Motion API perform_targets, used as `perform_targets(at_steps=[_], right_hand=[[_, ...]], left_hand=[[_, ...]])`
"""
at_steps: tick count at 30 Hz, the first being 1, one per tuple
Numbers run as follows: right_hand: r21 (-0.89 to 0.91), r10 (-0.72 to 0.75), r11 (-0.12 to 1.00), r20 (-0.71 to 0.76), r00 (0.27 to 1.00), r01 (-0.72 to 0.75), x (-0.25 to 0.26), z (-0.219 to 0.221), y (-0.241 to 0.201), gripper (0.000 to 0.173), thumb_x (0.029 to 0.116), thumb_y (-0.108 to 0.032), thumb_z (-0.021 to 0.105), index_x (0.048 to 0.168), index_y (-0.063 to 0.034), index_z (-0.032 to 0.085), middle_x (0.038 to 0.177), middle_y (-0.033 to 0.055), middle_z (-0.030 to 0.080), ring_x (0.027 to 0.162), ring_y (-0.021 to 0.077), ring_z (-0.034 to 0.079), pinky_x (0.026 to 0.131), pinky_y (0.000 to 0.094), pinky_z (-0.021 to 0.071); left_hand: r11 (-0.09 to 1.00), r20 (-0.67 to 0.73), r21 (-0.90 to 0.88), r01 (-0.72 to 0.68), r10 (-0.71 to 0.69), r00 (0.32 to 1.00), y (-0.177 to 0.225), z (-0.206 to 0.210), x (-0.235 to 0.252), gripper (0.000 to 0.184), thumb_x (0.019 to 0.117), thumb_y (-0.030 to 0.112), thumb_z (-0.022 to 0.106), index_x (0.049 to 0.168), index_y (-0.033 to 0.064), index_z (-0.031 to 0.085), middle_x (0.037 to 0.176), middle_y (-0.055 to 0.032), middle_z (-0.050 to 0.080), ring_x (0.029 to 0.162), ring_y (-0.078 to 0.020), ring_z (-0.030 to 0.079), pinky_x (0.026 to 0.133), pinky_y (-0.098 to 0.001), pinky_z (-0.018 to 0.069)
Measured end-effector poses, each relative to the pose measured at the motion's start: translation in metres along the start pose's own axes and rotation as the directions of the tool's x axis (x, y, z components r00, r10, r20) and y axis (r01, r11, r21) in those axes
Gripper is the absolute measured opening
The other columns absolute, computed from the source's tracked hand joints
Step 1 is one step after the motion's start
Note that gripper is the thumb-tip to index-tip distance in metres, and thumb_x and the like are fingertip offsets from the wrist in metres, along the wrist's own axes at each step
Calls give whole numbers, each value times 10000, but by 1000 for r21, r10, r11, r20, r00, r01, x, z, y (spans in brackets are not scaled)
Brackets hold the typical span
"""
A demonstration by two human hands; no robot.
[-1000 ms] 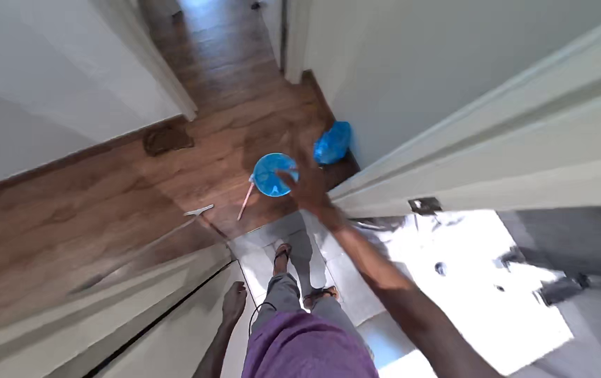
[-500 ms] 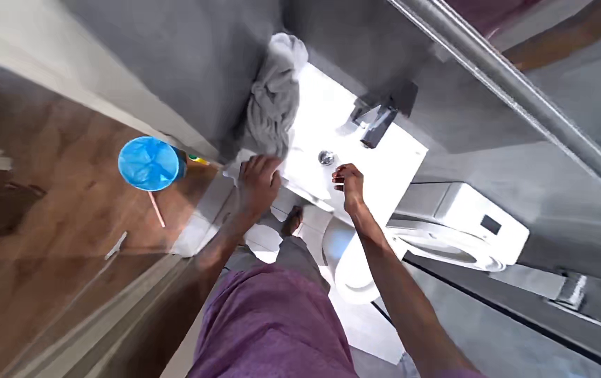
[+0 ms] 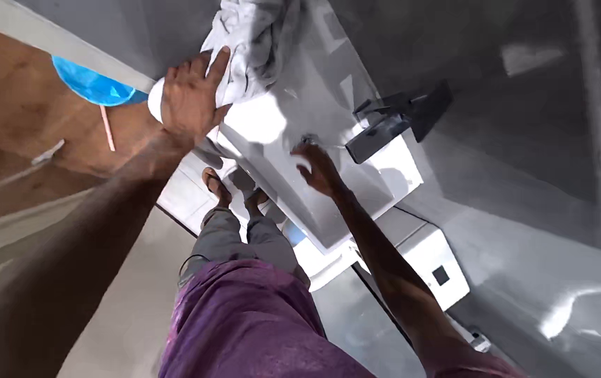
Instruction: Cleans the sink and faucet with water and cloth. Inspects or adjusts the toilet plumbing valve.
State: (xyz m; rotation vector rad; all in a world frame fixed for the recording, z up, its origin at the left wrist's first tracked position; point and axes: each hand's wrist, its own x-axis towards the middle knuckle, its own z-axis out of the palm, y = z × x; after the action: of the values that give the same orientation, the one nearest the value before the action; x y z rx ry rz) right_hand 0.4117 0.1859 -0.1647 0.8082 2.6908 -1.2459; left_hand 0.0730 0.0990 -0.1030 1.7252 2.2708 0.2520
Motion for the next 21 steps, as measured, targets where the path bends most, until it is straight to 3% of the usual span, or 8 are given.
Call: perform_targets(at_steps=[2, 5, 9, 11, 13, 15, 17, 21], right_hand=[[-246, -126, 956, 143, 982, 158, -45, 38, 12, 450, 1001, -218, 555, 1448, -211, 603, 1606, 53, 452, 1527, 274, 341, 1245, 554, 274], [-307, -206, 924, 97, 974, 226, -36, 68, 22, 546, 1045, -207, 439, 1589, -171, 417, 1691, 12, 305, 1588, 226, 192, 1291, 554, 137], [-447, -417, 840, -169, 893, 308, 76, 90, 10, 433, 1080, -173, 431, 1499, -188, 539, 1582, 67, 488, 1508, 276, 386, 1244, 505, 294], [-435, -511, 838, -416, 752, 329, 136, 96, -10, 303, 1017, -166, 587, 1288, -223, 711, 1306, 136, 676, 1286, 327, 588, 1090, 492, 453], [-280, -413, 909, -522, 746, 308, 150, 99, -35, 199, 997, -195, 639, 1151, -205, 765, 1171, 151, 675, 1148, 329, 597, 1002, 485, 464], [4, -232, 966, -417, 879, 258, 124, 96, -45, 256, 1041, -185, 551, 1191, -142, 754, 1190, 147, 667, 1160, 291, 595, 1020, 466, 462], [302, -58, 948, -157, 986, 103, 56, 92, -42, 403, 1088, -188, 412, 1415, -55, 608, 1454, 173, 552, 1382, 292, 488, 1178, 474, 378], [288, 131, 938, 216, 967, -192, -118, 60, -32, 591, 1122, -405, 255, 1649, -137, 251, 1716, 6, 234, 1574, 156, 224, 1291, 467, 225]], left_hand=[[1000, -56, 13, -1, 1, 998, -3, 11, -4, 789, 919, 421, 644, 1602, 190, 323, 1475, -244, 517, 1220, -498, 575, 958, -651, 451], [999, -142, 35, 12, -7, 990, -4, 17, -1, 768, 901, 445, 625, 1580, 193, 370, 1436, -234, 555, 1169, -484, 603, 905, -640, 469], [997, -122, 72, 32, -23, 992, -2, 18, 0, 762, 898, 424, 648, 1575, 207, 375, 1423, -198, 572, 1158, -444, 617, 903, -597, 479], [996, -120, 86, 36, -25, 992, -2, 15, 3, 774, 891, 396, 667, 1579, 203, 369, 1417, -200, 574, 1145, -440, 619, 896, -585, 477], [996, -104, 83, 23, -15, 994, -2, 15, 0, 761, 903, 396, 639, 1582, 200, 358, 1420, -203, 569, 1150, -443, 614, 899, -587, 472], [998, -99, 61, 18, -12, 995, -4, 16, 3, 759, 910, 418, 623, 1587, 215, 348, 1431, -201, 560, 1187, -448, 597, 927, -602, 465], [999, -70, 29, 35, -33, 997, -5, 15, 3, 753, 909, 419, 638, 1583, 232, 360, 1429, -200, 562, 1216, -449, 586, 966, -621, 448], [998, -18, 5, 67, -67, 998, -1, 13, 2, 671, 923, 427, 618, 1526, 207, 422, 1336, -215, 595, 1138, -457, 616, 910, -641, 466]])
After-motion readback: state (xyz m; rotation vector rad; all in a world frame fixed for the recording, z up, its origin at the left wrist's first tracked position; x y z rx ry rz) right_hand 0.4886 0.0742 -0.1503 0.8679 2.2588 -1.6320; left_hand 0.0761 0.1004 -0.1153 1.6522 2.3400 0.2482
